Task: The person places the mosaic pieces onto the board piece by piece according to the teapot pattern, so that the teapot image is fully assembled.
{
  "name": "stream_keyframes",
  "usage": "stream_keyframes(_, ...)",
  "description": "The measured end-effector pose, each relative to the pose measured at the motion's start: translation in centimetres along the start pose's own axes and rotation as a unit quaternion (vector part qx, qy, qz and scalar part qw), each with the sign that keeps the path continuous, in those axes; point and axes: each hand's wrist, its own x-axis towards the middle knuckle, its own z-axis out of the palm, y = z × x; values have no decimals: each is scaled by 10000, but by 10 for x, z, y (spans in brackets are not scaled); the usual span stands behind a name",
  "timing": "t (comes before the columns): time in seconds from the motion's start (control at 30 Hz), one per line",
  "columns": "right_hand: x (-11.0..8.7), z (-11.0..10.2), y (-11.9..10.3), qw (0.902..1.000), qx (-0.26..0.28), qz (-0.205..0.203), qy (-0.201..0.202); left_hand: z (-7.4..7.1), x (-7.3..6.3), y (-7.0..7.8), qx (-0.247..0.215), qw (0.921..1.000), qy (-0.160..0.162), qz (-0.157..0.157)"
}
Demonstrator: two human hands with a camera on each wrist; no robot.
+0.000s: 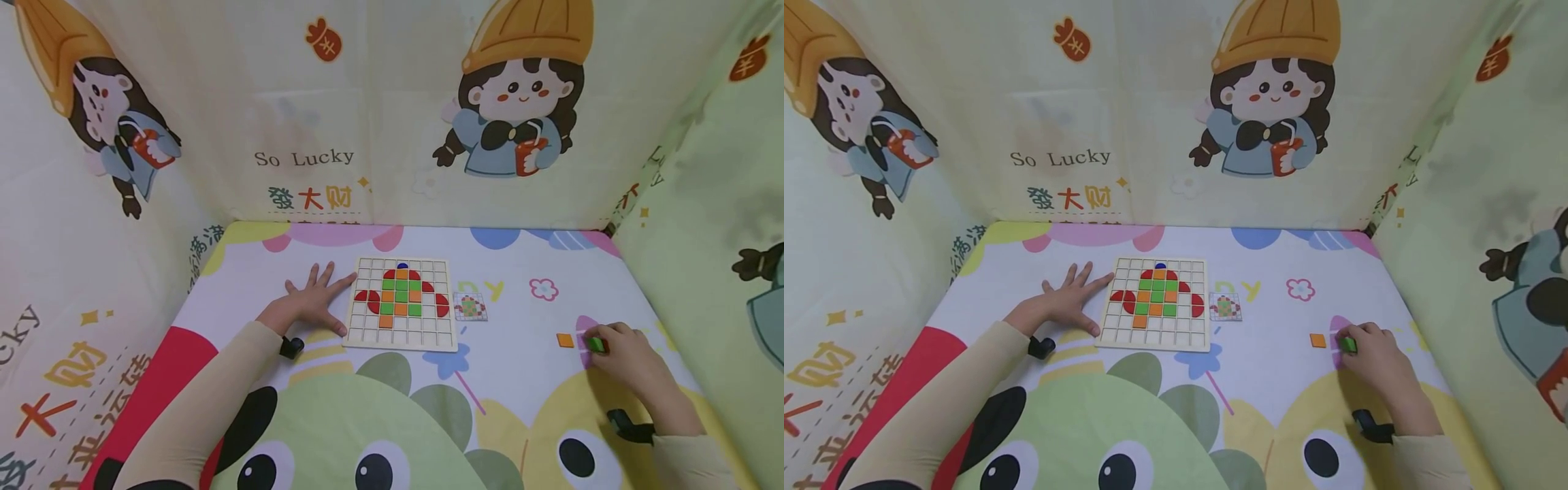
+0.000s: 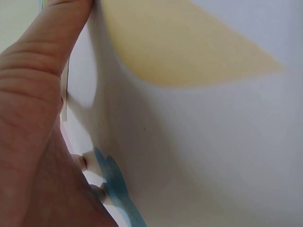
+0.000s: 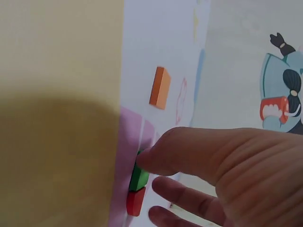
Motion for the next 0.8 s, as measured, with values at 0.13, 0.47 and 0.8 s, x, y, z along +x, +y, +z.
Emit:
stream_keyframes(0.13,2,2,0,10000,9,-77,-49,0,0,-1,-51,10000,-24,-19)
stream_keyframes(0.47,10,7,-9,9999,80,-109,-82,-1,-1,1,22,10000,6,-25)
stream_keyframes(0.8,10,4,-27,9993,343,-38,-109,2,1,-1,34,10000,13,-30)
